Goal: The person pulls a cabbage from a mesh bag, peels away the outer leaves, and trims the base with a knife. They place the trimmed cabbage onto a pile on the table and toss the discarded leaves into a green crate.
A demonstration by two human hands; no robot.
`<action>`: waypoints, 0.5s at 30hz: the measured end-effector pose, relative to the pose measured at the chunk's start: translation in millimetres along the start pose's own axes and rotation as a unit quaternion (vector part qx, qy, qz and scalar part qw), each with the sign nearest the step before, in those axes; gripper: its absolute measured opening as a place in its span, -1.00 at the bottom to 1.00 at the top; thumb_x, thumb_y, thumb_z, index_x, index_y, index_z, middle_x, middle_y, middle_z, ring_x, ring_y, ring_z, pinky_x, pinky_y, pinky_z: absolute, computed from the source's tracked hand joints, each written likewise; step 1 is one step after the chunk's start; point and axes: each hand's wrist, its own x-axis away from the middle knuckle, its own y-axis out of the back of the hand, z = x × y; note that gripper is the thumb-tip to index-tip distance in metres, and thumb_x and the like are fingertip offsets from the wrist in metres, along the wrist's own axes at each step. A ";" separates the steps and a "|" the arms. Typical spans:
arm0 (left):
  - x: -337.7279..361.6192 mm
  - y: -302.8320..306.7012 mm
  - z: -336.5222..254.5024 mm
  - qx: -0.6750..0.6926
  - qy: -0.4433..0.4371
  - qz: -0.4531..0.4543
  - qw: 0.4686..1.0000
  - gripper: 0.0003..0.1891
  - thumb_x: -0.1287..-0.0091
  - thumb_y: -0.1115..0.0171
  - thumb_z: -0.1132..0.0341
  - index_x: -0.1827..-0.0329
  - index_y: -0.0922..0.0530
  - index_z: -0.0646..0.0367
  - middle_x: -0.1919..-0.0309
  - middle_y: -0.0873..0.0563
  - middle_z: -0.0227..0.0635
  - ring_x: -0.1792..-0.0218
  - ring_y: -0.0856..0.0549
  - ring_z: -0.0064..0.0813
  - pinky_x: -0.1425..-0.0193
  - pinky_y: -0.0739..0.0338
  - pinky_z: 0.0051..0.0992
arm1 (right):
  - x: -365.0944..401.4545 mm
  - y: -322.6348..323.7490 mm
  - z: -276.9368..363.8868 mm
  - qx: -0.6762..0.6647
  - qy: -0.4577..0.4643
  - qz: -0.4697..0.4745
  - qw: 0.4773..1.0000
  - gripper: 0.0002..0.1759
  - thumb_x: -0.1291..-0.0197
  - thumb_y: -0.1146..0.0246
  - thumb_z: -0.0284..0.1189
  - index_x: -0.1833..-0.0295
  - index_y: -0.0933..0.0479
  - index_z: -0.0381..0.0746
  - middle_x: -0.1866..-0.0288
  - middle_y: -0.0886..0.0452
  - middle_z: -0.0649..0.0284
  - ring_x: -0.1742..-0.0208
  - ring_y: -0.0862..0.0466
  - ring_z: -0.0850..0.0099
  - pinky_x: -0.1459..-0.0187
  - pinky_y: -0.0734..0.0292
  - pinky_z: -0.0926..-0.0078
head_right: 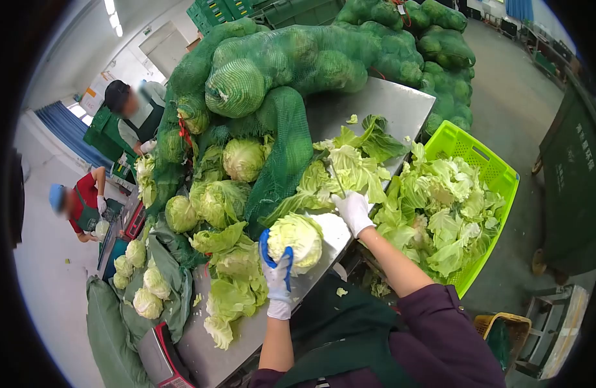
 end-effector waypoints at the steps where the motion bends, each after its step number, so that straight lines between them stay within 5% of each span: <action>1: -2.5 2.9 2.5 0.086 0.057 -0.002 0.995 -0.26 -0.19 -0.37 0.41 -0.43 -0.22 0.18 -0.29 -0.38 -0.29 -0.27 -0.43 -0.38 -0.34 -0.37 -0.43 | 13.9 12.0 18.6 0.000 0.002 0.000 1.000 -0.39 -0.14 -0.29 0.01 0.13 -0.62 -0.42 0.48 -0.69 0.05 0.48 -0.70 0.28 0.35 -0.58 0.33; 4: -0.1 7.6 1.3 0.157 0.099 -0.024 0.982 -0.28 -0.21 -0.34 0.42 -0.44 -0.21 0.20 -0.30 -0.39 -0.29 -0.26 -0.44 -0.39 -0.32 -0.39 -0.43 | 57.8 33.1 66.2 -0.105 0.056 0.190 0.974 -0.07 -0.15 -0.21 0.19 -0.35 -0.30 -0.37 0.17 -0.71 -0.02 0.31 -0.72 0.15 0.27 -0.58 0.22; 5: 1.5 6.9 4.7 0.106 0.059 -0.017 0.992 -0.27 -0.21 -0.34 0.41 -0.44 -0.21 0.19 -0.30 -0.39 -0.29 -0.27 -0.44 -0.40 -0.32 -0.39 -0.43 | 57.2 -8.0 40.9 -0.057 0.178 0.075 0.979 -0.21 -0.17 -0.22 0.15 -0.17 -0.48 -0.37 0.24 -0.69 -0.11 0.36 -0.70 0.05 0.28 -0.56 0.19; 7: 5.4 6.0 3.6 0.054 0.021 -0.011 0.998 -0.27 -0.21 -0.34 0.40 -0.45 -0.20 0.19 -0.30 -0.39 -0.29 -0.28 -0.44 -0.41 -0.32 -0.39 -0.43 | 60.5 -26.0 38.3 -0.042 0.169 0.115 0.978 -0.45 -0.26 -0.23 -0.01 0.14 -0.60 -0.38 0.49 -0.65 0.06 0.49 -0.62 0.30 0.32 -0.54 0.30; 8: 4.5 6.6 2.4 0.106 0.045 -0.014 0.993 -0.27 -0.21 -0.34 0.42 -0.44 -0.21 0.20 -0.29 -0.40 -0.25 -0.27 -0.44 -0.39 -0.33 -0.38 -0.41 | 55.7 -29.4 36.4 -0.041 0.171 0.116 0.978 -0.45 -0.26 -0.23 -0.01 0.14 -0.60 -0.38 0.49 -0.65 0.06 0.49 -0.62 0.30 0.32 -0.54 0.30; 10: 5.8 7.3 -18.2 0.209 0.090 -0.012 0.974 -0.32 -0.26 -0.29 0.34 -0.44 -0.22 0.18 -0.28 -0.41 -0.22 -0.27 -0.44 -0.36 -0.34 -0.39 -0.36 | 43.1 -29.7 43.1 -0.131 0.111 0.092 0.981 -0.43 -0.22 -0.20 0.00 0.26 -0.60 -0.40 0.37 -0.59 -0.28 0.47 -0.63 -0.10 0.33 -0.53 0.14; 11: 5.5 9.8 -16.7 0.208 0.086 -0.014 0.974 -0.32 -0.26 -0.29 0.34 -0.44 -0.22 0.18 -0.28 -0.41 -0.22 -0.27 -0.44 -0.36 -0.34 -0.39 -0.36 | 33.8 -23.7 48.3 -0.099 0.050 0.084 0.990 -0.57 -0.21 -0.24 -0.15 0.25 -0.62 -0.37 0.44 -0.65 -0.13 0.54 -0.65 0.05 0.44 -0.52 0.21; 12: 5.0 12.9 -10.7 0.274 0.121 -0.007 0.954 -0.34 -0.29 -0.27 0.28 -0.44 -0.23 0.15 -0.30 -0.41 -0.23 -0.29 -0.44 -0.32 -0.35 -0.38 -0.33 | 27.5 -9.4 52.4 -0.215 0.011 0.103 0.971 -0.64 -0.20 -0.26 -0.21 0.30 -0.62 -0.36 0.50 -0.65 -0.02 0.59 -0.63 0.17 0.50 -0.49 0.29; 13: 4.9 16.7 -1.9 0.339 0.155 0.000 0.928 -0.36 -0.32 -0.24 0.22 -0.44 -0.24 0.13 -0.32 -0.40 -0.24 -0.31 -0.44 -0.28 -0.36 -0.38 -0.30 | 19.8 6.3 52.8 -0.326 -0.028 0.122 0.937 -0.70 -0.20 -0.28 -0.27 0.34 -0.62 -0.34 0.55 -0.64 0.09 0.64 -0.61 0.30 0.57 -0.47 0.36; 14: 11.0 29.2 15.9 0.505 0.261 0.029 0.822 -0.37 -0.34 -0.20 0.11 -0.43 -0.24 0.09 -0.36 -0.40 -0.26 -0.34 -0.42 -0.20 -0.39 -0.35 -0.19 | 11.6 21.7 55.0 -0.431 -0.056 0.099 0.895 -0.70 -0.21 -0.29 -0.29 0.37 -0.60 -0.34 0.56 -0.62 0.16 0.67 -0.56 0.39 0.61 -0.43 0.42; 15: 15.9 25.7 4.5 0.507 0.258 0.027 0.822 -0.37 -0.34 -0.20 0.11 -0.43 -0.24 0.09 -0.36 -0.40 -0.26 -0.34 -0.42 -0.20 -0.39 -0.35 -0.19 | 1.9 34.5 54.4 -0.530 -0.084 0.076 0.840 -0.71 -0.21 -0.30 -0.30 0.39 -0.58 -0.34 0.57 -0.60 0.23 0.71 -0.51 0.48 0.65 -0.39 0.49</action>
